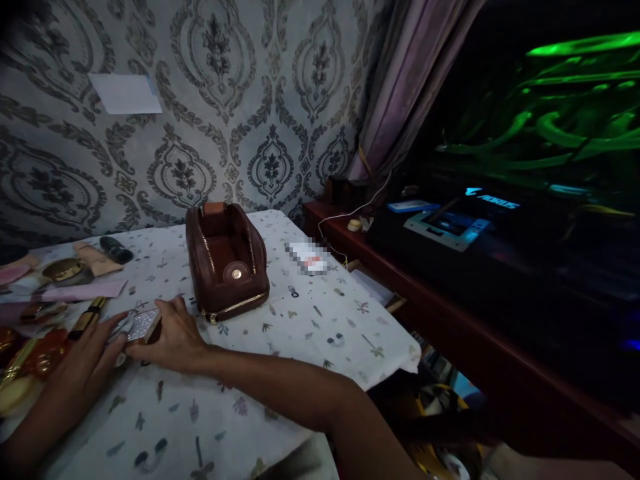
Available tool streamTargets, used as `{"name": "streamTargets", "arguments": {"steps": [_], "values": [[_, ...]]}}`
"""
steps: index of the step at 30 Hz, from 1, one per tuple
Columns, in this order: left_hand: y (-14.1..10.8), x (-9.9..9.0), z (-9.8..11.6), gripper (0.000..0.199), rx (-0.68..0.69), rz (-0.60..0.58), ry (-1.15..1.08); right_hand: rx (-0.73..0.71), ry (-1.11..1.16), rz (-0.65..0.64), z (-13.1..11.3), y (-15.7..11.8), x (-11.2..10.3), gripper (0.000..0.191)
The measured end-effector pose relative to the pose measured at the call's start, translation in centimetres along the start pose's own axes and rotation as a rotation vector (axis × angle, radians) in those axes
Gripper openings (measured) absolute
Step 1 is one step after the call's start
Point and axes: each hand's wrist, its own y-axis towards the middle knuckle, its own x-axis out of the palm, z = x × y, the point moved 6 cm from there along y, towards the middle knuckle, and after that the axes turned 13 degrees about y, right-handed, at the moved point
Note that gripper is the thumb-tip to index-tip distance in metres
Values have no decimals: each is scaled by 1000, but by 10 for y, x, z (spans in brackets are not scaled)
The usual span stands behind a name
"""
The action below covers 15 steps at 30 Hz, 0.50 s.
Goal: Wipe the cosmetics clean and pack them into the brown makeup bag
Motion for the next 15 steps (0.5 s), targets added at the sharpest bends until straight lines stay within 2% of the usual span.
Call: {"name": "streamTargets", "arguments": {"steps": [15], "values": [[4,1,-1,59,-12,-28,51,-70,-31,-13,4,1,3,89]]}}
